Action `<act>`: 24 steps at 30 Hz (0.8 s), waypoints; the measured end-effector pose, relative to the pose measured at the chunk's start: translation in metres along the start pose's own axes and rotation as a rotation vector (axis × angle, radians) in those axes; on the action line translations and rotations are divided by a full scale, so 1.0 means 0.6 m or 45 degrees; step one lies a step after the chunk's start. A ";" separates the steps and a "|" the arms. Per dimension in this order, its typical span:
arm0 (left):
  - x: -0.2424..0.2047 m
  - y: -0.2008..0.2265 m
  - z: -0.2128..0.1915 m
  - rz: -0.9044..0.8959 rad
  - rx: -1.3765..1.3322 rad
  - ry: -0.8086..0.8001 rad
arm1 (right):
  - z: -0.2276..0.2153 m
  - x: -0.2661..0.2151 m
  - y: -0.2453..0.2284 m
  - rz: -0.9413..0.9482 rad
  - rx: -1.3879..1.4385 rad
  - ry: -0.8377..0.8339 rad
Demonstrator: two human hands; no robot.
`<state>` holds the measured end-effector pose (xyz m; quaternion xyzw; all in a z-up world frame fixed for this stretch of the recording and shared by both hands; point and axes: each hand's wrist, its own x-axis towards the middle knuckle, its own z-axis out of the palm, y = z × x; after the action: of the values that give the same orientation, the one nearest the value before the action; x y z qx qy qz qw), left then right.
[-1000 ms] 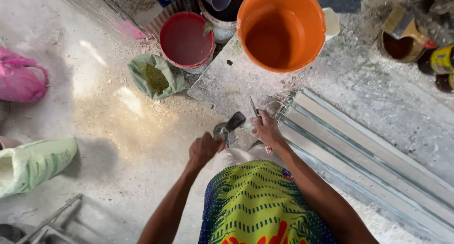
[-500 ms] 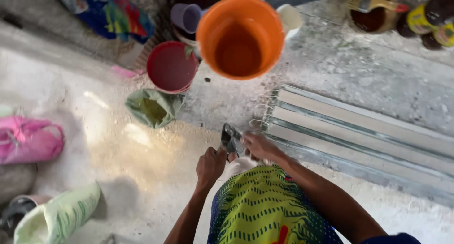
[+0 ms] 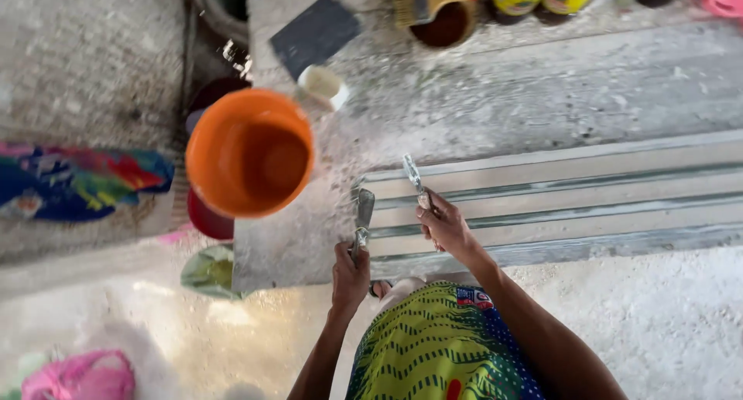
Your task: The person picks up a sanding block and smooths the surface of a long, slatted wooden frame. They work along the length of the frame, sanding the edges and flat surfaces while holding the frame steady with their other hand.
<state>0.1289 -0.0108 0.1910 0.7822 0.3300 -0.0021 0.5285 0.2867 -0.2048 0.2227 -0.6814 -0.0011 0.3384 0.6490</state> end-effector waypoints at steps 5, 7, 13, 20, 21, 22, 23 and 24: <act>0.117 0.065 0.127 0.223 0.219 -0.155 | -0.154 -0.006 0.079 0.121 0.202 0.234; 0.191 0.101 0.185 0.438 0.297 -0.202 | -0.196 -0.034 0.037 0.152 0.182 0.305; 0.444 0.256 0.397 1.192 0.746 -0.145 | -0.326 -0.135 0.044 0.291 0.309 0.685; 0.634 0.353 0.606 1.456 1.317 -0.109 | -0.371 -0.251 0.154 0.713 0.542 1.078; 0.658 0.352 0.627 1.508 1.379 -0.046 | -0.367 -0.267 0.161 0.733 0.591 1.145; 0.666 0.344 0.638 1.511 1.379 -0.081 | -0.363 -0.278 0.174 0.758 0.603 1.161; 0.673 0.336 0.646 1.488 1.394 -0.049 | -0.356 -0.292 0.184 0.760 0.622 1.204; 0.681 0.332 0.651 1.461 1.407 -0.004 | -0.353 -0.304 0.193 0.756 0.634 1.242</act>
<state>0.6866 -0.1685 0.0390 0.9789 -0.1740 0.1058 -0.0170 0.1936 -0.4907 0.1887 -0.5569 0.5639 0.1442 0.5925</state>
